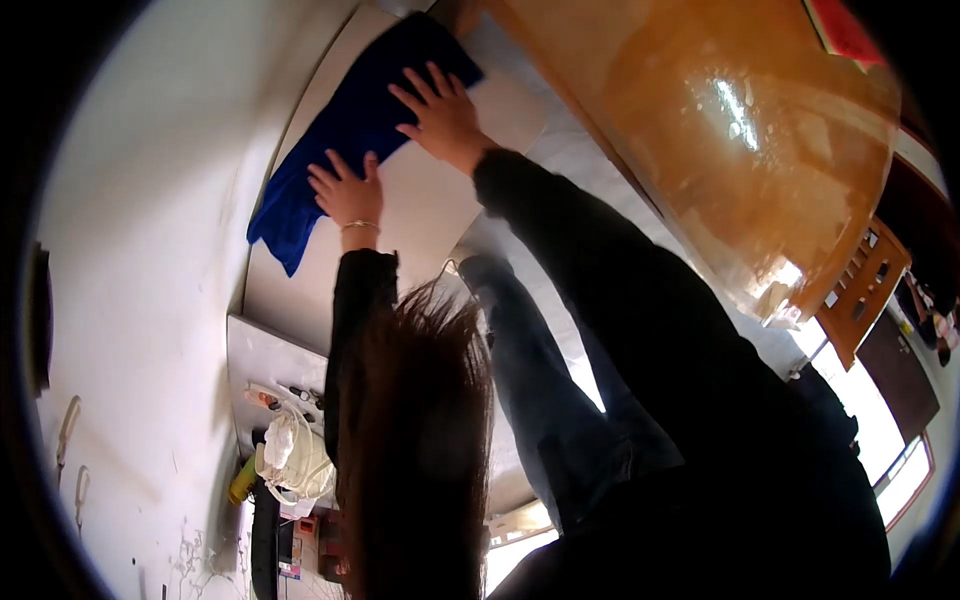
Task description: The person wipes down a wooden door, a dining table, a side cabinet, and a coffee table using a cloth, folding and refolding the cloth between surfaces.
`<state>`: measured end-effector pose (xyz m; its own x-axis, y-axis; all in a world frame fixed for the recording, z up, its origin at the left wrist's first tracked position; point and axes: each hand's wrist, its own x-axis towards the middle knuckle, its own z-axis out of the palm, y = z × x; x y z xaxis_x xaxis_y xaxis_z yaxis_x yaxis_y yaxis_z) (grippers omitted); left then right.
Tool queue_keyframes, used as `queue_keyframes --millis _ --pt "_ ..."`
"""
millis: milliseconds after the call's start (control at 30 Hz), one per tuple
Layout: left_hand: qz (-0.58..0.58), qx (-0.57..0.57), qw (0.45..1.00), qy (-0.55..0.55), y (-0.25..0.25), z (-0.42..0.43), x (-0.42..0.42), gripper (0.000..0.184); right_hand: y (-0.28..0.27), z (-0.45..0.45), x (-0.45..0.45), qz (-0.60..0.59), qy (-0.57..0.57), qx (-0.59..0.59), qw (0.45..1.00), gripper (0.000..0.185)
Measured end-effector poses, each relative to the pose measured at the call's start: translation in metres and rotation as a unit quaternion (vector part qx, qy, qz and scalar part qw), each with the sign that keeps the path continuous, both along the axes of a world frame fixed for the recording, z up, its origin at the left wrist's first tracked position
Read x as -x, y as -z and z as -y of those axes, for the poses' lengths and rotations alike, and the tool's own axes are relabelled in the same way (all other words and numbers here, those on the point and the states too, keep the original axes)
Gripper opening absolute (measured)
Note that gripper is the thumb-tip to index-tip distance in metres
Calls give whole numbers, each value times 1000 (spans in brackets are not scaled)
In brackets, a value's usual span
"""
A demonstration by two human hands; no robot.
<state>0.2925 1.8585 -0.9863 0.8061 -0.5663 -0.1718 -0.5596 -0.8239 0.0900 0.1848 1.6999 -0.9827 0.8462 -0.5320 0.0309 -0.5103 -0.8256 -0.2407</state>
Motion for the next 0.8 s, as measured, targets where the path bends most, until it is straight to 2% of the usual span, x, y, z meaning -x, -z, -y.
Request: queue_keyframes --millis 67,167,333,400,533,600,633,733,767,800 --pt "7 36 997 68 2 11 29 72 -2 -6 37 -6 30 -21 999 64" --pt "-42 113 983 139 -10 21 68 56 -12 -17 80 -34 51 -48 997 66" --pt "-83 133 972 177 -16 10 81 51 -22 -20 101 -77 27 -67 994 70" --pt "-69 76 951 293 -20 0 53 52 -22 -17 95 -91 19 -68 993 72" --pt "-39 58 953 294 -19 -23 -9 60 -11 -21 73 -107 39 -68 991 74" --pt "-11 45 975 219 -16 -45 -39 61 -7 -32 50 -80 106 -63 989 77" --pt "-9 45 977 210 -15 -59 -51 61 -6 -36 35 -103 104 -64 987 79" --pt "21 -5 984 177 -15 -104 -83 62 -6 -66 -15 -118 33 -72 990 76" --pt "29 -22 992 123 -12 -126 -87 64 -7 -78 -31 -117 28 -72 990 76" --pt "37 -39 996 69 -9 -147 -89 65 -8 -90 -46 -107 -30 -79 991 74"
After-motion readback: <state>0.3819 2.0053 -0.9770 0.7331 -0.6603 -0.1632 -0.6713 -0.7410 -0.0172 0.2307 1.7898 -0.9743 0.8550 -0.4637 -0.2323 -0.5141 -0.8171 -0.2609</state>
